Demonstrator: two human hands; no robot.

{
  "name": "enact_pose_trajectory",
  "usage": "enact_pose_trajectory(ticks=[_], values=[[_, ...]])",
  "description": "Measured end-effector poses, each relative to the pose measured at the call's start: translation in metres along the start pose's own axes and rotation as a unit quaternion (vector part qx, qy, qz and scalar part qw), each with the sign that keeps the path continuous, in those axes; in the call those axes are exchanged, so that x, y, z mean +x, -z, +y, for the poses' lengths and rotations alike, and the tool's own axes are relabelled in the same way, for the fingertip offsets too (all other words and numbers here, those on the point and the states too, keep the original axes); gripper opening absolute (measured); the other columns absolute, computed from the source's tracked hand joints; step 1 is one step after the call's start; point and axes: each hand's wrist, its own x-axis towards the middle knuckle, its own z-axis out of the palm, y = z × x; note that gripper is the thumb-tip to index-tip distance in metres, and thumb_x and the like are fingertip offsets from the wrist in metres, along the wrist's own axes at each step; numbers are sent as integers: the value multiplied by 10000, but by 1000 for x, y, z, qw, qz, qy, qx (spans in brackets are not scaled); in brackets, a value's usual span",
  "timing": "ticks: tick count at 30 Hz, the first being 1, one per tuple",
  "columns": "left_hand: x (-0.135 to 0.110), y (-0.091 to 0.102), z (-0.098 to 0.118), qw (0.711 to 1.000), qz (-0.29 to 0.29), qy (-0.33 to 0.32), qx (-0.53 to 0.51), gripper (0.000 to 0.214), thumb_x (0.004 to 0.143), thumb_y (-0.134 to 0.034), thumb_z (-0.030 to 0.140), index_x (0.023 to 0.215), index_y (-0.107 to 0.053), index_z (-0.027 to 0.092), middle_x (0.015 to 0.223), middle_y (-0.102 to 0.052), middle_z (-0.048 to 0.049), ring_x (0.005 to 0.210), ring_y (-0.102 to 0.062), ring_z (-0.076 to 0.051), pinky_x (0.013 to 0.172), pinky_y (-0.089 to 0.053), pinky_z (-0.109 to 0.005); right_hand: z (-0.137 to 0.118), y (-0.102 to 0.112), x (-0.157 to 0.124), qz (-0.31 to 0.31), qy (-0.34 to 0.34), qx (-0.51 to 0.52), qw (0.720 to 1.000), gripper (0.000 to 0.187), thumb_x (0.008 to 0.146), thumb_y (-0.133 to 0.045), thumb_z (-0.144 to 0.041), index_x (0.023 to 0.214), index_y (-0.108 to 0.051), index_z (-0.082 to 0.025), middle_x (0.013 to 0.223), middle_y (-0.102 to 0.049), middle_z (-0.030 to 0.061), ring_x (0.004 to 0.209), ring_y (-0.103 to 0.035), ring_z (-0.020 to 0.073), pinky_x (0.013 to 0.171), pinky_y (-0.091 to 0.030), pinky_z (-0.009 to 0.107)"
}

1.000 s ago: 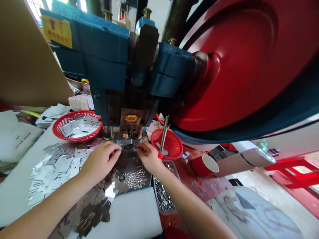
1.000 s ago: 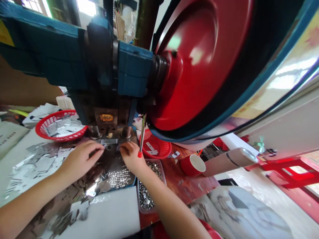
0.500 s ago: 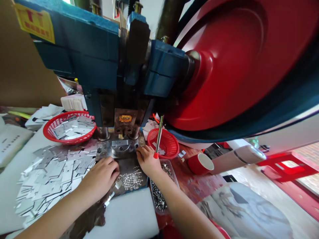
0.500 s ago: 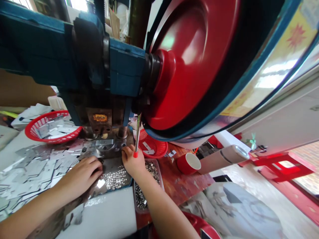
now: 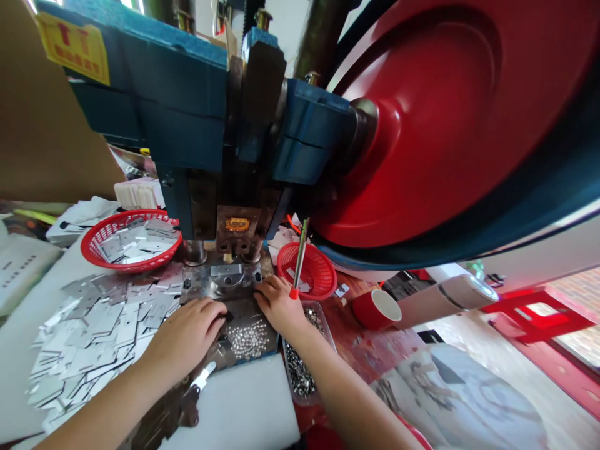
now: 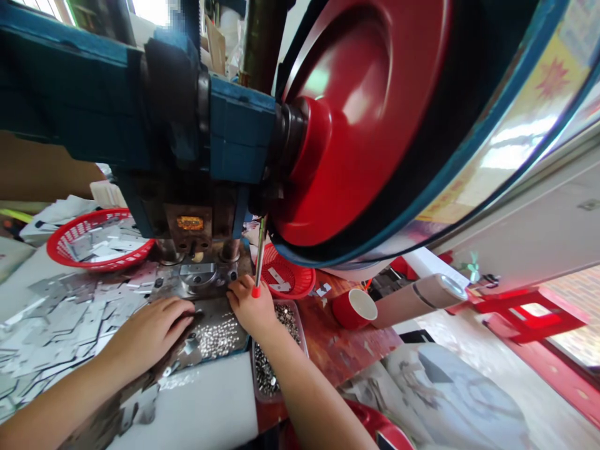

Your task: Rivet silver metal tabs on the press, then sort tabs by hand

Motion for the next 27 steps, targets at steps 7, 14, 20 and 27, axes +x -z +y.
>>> enact_pose_trajectory(ticks=[7,14,20,27], values=[[5,-7,7,998,-25,35,55,259,865,-445,334,1005,-638,233,993,-629,-73,932,-590,-251,818,-433,-397,-4,1,0,-9,19,-31,999,135,900,-528,-190,854,-651,-219,882,-619,46,863,-532,193,797,-421,329],[3,-9,7,999,-17,30,22,280,867,-446,281,1077,-630,256,1018,-608,-70,948,-571,-249,843,-417,-397,-5,2,16,44,21,16,999,175,898,-473,-141,818,-617,-201,842,-602,54,823,-531,191,764,-410,329],[0,-5,8,999,-32,11,22,243,885,-409,281,960,-639,260,982,-601,-62,901,-560,-240,791,-411,-382,-32,2,56,55,1,51,997,132,869,-525,-187,815,-644,-210,834,-628,40,823,-546,185,794,-414,317],[-2,-7,7,1000,-23,-3,5,280,897,-386,260,1042,-624,283,1005,-596,-61,918,-553,-241,810,-411,-391,-43,-4,66,52,14,-16,998,123,832,-580,-229,825,-699,-256,887,-651,36,883,-525,223,764,-407,345]])
